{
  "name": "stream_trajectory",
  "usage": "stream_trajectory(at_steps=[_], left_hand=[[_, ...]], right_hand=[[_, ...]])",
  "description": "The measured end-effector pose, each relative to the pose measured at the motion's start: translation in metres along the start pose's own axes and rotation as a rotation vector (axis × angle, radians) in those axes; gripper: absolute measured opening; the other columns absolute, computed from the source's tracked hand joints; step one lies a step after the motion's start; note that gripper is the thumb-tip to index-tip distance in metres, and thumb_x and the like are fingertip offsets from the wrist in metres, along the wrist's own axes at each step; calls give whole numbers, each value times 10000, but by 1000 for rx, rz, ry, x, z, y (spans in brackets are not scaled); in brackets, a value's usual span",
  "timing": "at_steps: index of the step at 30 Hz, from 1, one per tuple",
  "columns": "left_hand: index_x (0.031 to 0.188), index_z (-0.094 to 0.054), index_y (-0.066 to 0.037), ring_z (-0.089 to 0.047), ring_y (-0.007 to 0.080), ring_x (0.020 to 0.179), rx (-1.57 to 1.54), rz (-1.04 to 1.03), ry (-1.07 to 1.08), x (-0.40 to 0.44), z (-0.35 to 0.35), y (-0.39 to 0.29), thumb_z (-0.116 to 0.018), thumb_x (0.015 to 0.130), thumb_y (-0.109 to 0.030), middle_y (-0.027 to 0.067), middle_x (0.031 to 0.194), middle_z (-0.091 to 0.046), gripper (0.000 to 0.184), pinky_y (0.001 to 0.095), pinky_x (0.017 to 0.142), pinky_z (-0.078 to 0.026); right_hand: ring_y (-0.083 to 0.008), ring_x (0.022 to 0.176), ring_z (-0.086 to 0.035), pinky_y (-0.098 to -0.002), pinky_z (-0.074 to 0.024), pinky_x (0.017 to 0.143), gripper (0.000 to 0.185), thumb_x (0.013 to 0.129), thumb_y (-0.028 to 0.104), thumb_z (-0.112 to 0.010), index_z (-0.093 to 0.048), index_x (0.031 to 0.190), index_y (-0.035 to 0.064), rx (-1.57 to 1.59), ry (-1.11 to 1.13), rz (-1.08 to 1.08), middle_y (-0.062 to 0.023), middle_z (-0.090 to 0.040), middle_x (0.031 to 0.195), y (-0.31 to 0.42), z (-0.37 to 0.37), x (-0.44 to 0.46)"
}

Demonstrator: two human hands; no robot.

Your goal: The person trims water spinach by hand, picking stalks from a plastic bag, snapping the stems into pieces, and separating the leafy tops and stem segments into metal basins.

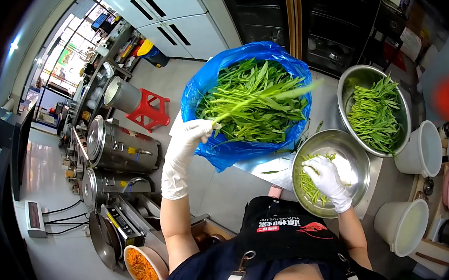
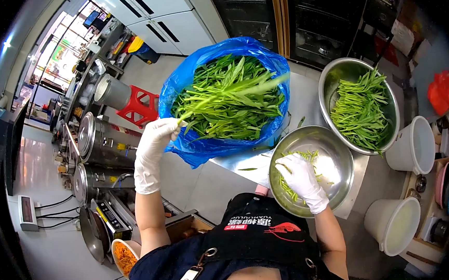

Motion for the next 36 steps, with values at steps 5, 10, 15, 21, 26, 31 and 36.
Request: stream_trajectory(at_steps=[5,10,15,21,26,31,36], left_hand=[[986,-727,4,-497,49,705,130,-8,9,-15,-29,6,-692,819,-124,-27,816,-639,213,197,659,-395],[974,-713,16,-552,66,795,192,-102,-10,-26,-50,-6,-672,821,-46,-8,867,-642,170,201,739,-421],[946,-712,26,-564,79,806,143,-99,5,-29,-59,4,-687,796,5,8,874,-633,153,215,739,-444],[902,-736,-7,-549,109,765,341,-235,15,-33,-74,1,-699,766,-6,30,846,-623,141,235,668,-415],[915,-736,-9,-546,116,761,428,-287,25,-38,-88,-10,-695,764,-10,31,836,-618,156,241,676,-414],[935,-726,2,-548,111,758,383,-269,58,-34,-94,-6,-682,794,-2,32,838,-616,147,234,686,-425],[946,-710,16,-552,104,752,321,-214,32,-25,-99,15,-680,822,-20,26,831,-612,132,234,687,-435]], right_hand=[[-322,894,-629,-397,-504,801,133,839,94,-638,-691,943,29,21,-44,70,-127,-676,936,21,9,16],[-310,849,-630,-381,-512,765,128,809,37,-657,-680,932,14,76,-268,97,-135,-663,901,38,42,31],[-281,815,-624,-359,-516,712,156,758,-36,-675,-669,896,38,48,-497,204,-98,-651,880,56,81,50],[-279,854,-605,-359,-511,723,190,735,-39,-676,-675,909,38,-59,-427,385,-89,-655,928,75,80,70],[-283,889,-590,-387,-497,772,193,726,36,-708,-676,916,47,-153,-300,439,-80,-648,957,77,66,74],[-269,874,-583,-379,-454,763,196,705,53,-718,-674,894,73,-204,-279,442,-54,-637,929,81,58,75],[-232,870,-565,-379,-435,764,124,724,93,-669,-648,846,98,-176,-313,382,-45,-610,869,66,54,74]])
Point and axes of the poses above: each hand's wrist, its own x-axis towards the middle knuckle, its own z-axis out of the back of the hand, y = z × x, the point moved 8 cm from there along x, towards the middle knuckle
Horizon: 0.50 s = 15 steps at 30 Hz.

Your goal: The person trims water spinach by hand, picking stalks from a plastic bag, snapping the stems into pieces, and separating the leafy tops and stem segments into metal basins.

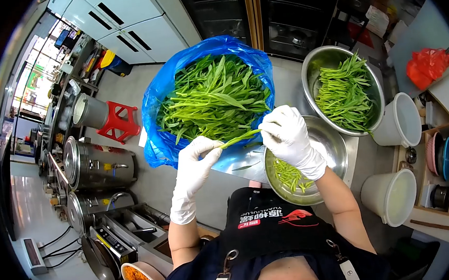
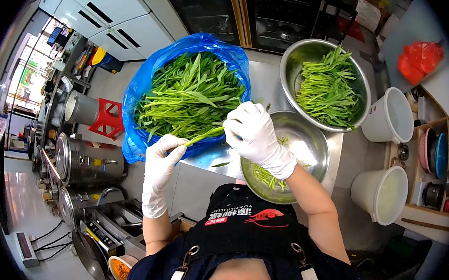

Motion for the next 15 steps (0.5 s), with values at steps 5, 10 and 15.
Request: stream_trajectory(at_steps=[5,10,15], left_hand=[[960,-701,34,-546,100,727,-74,71,53,2,-31,25,-683,847,-62,26,786,-596,149,229,674,-429],[958,-712,24,-516,73,710,-125,119,42,8,-61,34,-676,865,-68,2,784,-592,135,219,637,-401],[961,-724,21,-505,56,695,-207,201,43,6,-58,51,-665,881,-80,-20,786,-613,142,218,636,-401]], right_hand=[[-134,796,-571,-268,-458,774,36,791,3,-625,-648,819,2,722,-50,-678,-27,-633,842,-67,-40,-43],[-110,746,-573,-241,-460,721,99,821,25,-594,-676,844,-25,1105,-429,-1138,-46,-646,817,-105,-58,-79],[-148,818,-633,-289,-492,770,71,863,37,-610,-679,878,35,542,-375,-747,-50,-689,907,-78,12,-45]])
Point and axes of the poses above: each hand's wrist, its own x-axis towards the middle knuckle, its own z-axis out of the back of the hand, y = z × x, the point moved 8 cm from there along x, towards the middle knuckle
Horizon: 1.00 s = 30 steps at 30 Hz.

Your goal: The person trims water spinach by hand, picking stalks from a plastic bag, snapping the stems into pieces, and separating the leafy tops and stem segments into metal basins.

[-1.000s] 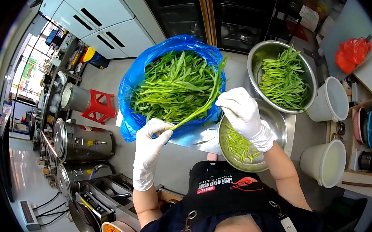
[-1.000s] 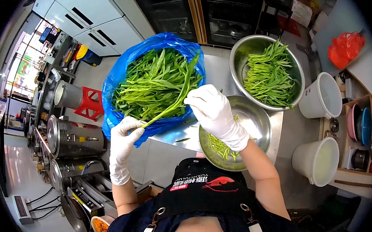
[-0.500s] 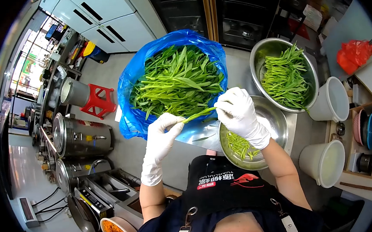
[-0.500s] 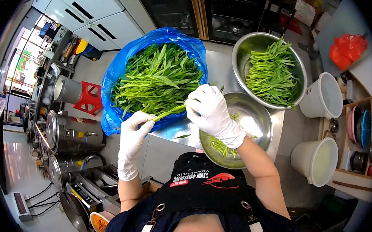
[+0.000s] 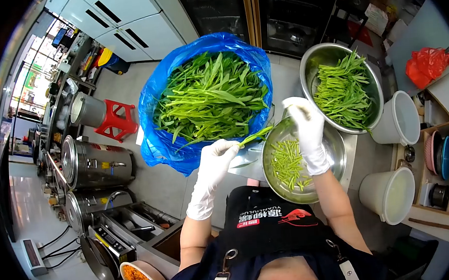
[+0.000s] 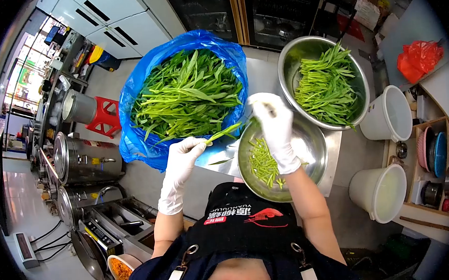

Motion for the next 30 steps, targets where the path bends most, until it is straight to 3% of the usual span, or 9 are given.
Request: stream_trajectory(at_steps=[3,8,15,17,19,21,25,27,30], left_hand=[[988,-725,21,-533,49,733,-51,60,58,-1,-11,3,-651,899,-103,-18,823,-653,170,207,660,-421],[1015,-717,22,-570,51,782,-56,144,89,-7,-18,-2,-652,898,-113,6,861,-689,190,215,712,-458],[932,-693,30,-540,73,770,-63,-72,144,-3,-51,-4,-632,885,-72,2,854,-624,128,216,706,-427],[991,-712,5,-559,96,766,-54,-130,196,-5,-68,-8,-643,888,-90,21,885,-635,156,223,732,-449],[1111,-704,-45,-590,124,817,164,-266,304,-7,-87,-1,-658,896,-143,37,973,-642,241,271,752,-499],[1273,-635,-139,-637,185,833,291,-31,485,-16,-104,2,-717,858,-250,63,1091,-624,437,369,740,-550],[1060,-730,-128,-645,268,769,665,-567,223,3,-73,-38,-726,801,-237,94,875,-667,281,351,719,-531],[898,-718,-111,-642,277,823,929,-687,97,25,-35,-62,-625,848,-186,101,826,-667,129,384,698,-514],[1008,-713,-50,-629,323,787,1187,-819,-341,60,44,-128,-587,803,-30,148,812,-650,241,413,704,-507]], right_hand=[[-271,931,-629,-400,-487,869,140,774,74,-648,-668,912,63,-395,377,763,-89,-662,924,69,-53,-40],[-254,844,-613,-402,-501,808,290,721,161,-651,-625,982,37,-680,499,928,-66,-616,912,41,-77,-73],[-213,708,-624,-284,-511,663,149,850,96,-645,-662,962,0,-281,409,347,-89,-650,830,0,-40,-61],[-150,673,-622,-251,-508,637,130,926,104,-600,-674,922,-2,91,258,-229,-65,-665,831,-40,-9,-47],[-83,695,-604,-216,-499,614,144,950,105,-570,-666,978,1,121,158,-254,-22,-643,826,-50,29,-28],[-45,636,-549,-169,-428,554,153,963,97,-542,-651,1026,10,182,49,-381,-2,-621,794,-50,62,-21],[-1,548,-376,-162,-274,480,165,974,79,-519,-642,1062,15,-51,-3,-310,48,-559,758,-56,114,-15],[3,552,-364,-161,-271,484,176,965,82,-533,-638,1081,2,-93,16,-353,54,-547,762,-63,124,-22],[-31,688,-495,-170,-402,595,211,930,74,-574,-640,1110,-14,-99,79,-377,6,-602,865,-75,120,-37]])
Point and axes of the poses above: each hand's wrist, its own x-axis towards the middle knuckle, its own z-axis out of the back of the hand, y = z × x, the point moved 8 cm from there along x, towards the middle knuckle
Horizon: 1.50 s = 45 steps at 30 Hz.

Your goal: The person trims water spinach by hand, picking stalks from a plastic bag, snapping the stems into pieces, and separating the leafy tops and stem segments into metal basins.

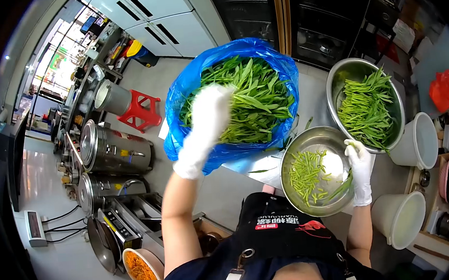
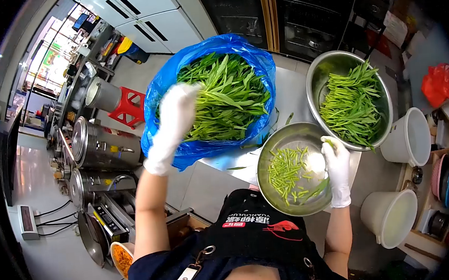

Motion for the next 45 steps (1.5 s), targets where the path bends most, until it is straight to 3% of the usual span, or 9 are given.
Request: stream_trajectory(at_steps=[3,8,11,16,19,22,29,40,45], left_hand=[[1009,-738,-97,-650,319,841,186,151,247,16,-35,108,-622,801,-38,133,887,-680,245,391,765,-518],[1067,-723,-70,-664,339,900,-43,103,747,6,-98,139,-677,781,-71,159,989,-698,289,390,825,-525],[1081,-715,-62,-654,348,932,-22,399,924,12,-77,125,-690,774,-75,177,1061,-680,309,385,844,-519],[1016,-734,-61,-659,365,869,-19,32,641,1,-82,133,-665,768,-55,151,926,-708,257,396,800,-523],[970,-748,-70,-661,346,871,59,213,829,-8,-97,140,-663,790,-106,153,964,-701,203,385,803,-519],[963,-744,-56,-664,338,879,-192,213,679,-2,-76,134,-664,793,-112,152,962,-701,196,379,804,-519],[995,-733,-60,-666,341,865,0,197,782,-15,-94,137,-657,788,-107,168,948,-703,225,372,797,-522],[969,-667,-6,-632,240,850,-346,186,153,16,9,87,-657,858,-58,97,919,-669,123,333,786,-496],[964,-657,6,-616,203,827,-449,154,60,2,31,48,-669,844,-19,95,888,-638,124,300,755,-489]], right_hand=[[-116,922,-584,-248,-465,839,207,906,48,-596,-647,1092,-29,-61,28,22,-50,-667,1029,-10,-16,-5],[-31,605,-468,-189,-380,550,137,935,64,-546,-642,1015,8,80,125,-57,13,-588,762,0,-46,-14],[-29,568,-438,-194,-358,524,121,938,70,-539,-632,989,13,98,175,-34,8,-586,737,11,-55,-16],[-26,578,-442,-186,-349,524,127,945,80,-536,-638,987,18,110,242,-90,6,-588,731,16,-67,-18],[-22,592,-446,-182,-346,533,143,944,85,-546,-649,1022,21,117,288,-86,14,-584,735,22,-79,-20],[-21,608,-452,-179,-345,547,187,946,98,-553,-655,1085,25,102,306,-79,24,-580,734,29,-83,-24],[-22,607,-451,-183,-350,546,191,947,121,-558,-670,1068,25,35,348,-82,27,-583,725,25,-88,-28],[-27,609,-453,-188,-345,549,185,929,138,-571,-679,1026,24,-18,320,-142,26,-587,729,16,-77,-32],[-118,736,-611,-262,-493,698,151,879,69,-638,-676,997,-17,-70,219,138,-39,-680,820,37,-82,-21]])
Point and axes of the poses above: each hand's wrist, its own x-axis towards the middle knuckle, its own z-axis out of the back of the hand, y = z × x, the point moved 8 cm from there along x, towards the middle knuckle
